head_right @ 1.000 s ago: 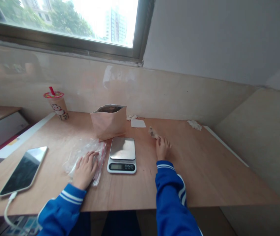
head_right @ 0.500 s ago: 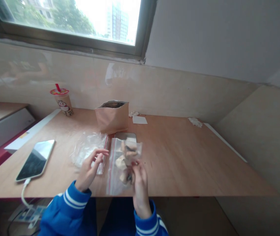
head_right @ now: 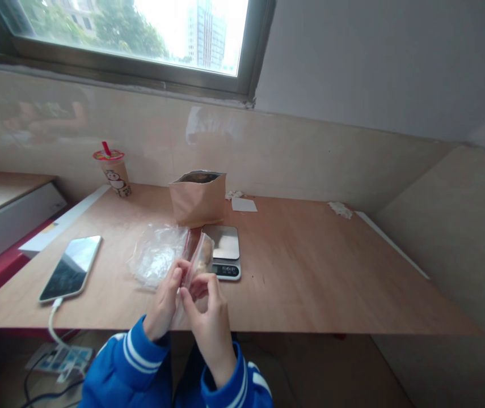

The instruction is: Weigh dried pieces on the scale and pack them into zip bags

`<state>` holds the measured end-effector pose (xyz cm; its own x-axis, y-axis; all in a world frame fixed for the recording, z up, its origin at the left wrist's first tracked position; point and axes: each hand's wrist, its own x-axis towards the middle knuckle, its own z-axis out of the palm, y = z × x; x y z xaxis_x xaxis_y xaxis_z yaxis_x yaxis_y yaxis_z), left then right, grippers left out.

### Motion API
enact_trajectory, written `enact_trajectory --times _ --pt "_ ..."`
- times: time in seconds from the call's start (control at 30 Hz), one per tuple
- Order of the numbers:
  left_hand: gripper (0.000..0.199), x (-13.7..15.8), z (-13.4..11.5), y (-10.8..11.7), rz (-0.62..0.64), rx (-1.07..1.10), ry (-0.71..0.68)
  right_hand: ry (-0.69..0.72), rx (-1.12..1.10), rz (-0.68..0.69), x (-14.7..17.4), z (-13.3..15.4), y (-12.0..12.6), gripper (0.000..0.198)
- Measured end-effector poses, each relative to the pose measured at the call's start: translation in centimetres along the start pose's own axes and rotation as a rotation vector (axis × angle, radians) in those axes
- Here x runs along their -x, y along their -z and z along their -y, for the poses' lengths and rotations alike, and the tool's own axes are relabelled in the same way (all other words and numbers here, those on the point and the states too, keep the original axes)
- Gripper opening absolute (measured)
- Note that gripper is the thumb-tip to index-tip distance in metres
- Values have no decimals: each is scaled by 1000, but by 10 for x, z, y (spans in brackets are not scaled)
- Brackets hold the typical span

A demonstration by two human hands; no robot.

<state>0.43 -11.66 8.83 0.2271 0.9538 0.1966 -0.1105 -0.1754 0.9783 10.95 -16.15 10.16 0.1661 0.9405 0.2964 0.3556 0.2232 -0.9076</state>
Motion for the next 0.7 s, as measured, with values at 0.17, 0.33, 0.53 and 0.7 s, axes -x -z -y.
enact_trajectory --times 0.17,0.33,0.53,0.7 --pt "27 -1 -4 0 118 -117 -21 20 28 -35 -2 -5 2 13" --pt "31 -2 1 1 131 -157 16 34 116 -102 -4 -12 13 14" --pt "34 -7 -10 18 -101 -218 -16 -46 -49 -471 -17 -21 46 24" --pt "44 -11 1 16 -157 57 -7 -3 -272 -385 -22 0 32 23"
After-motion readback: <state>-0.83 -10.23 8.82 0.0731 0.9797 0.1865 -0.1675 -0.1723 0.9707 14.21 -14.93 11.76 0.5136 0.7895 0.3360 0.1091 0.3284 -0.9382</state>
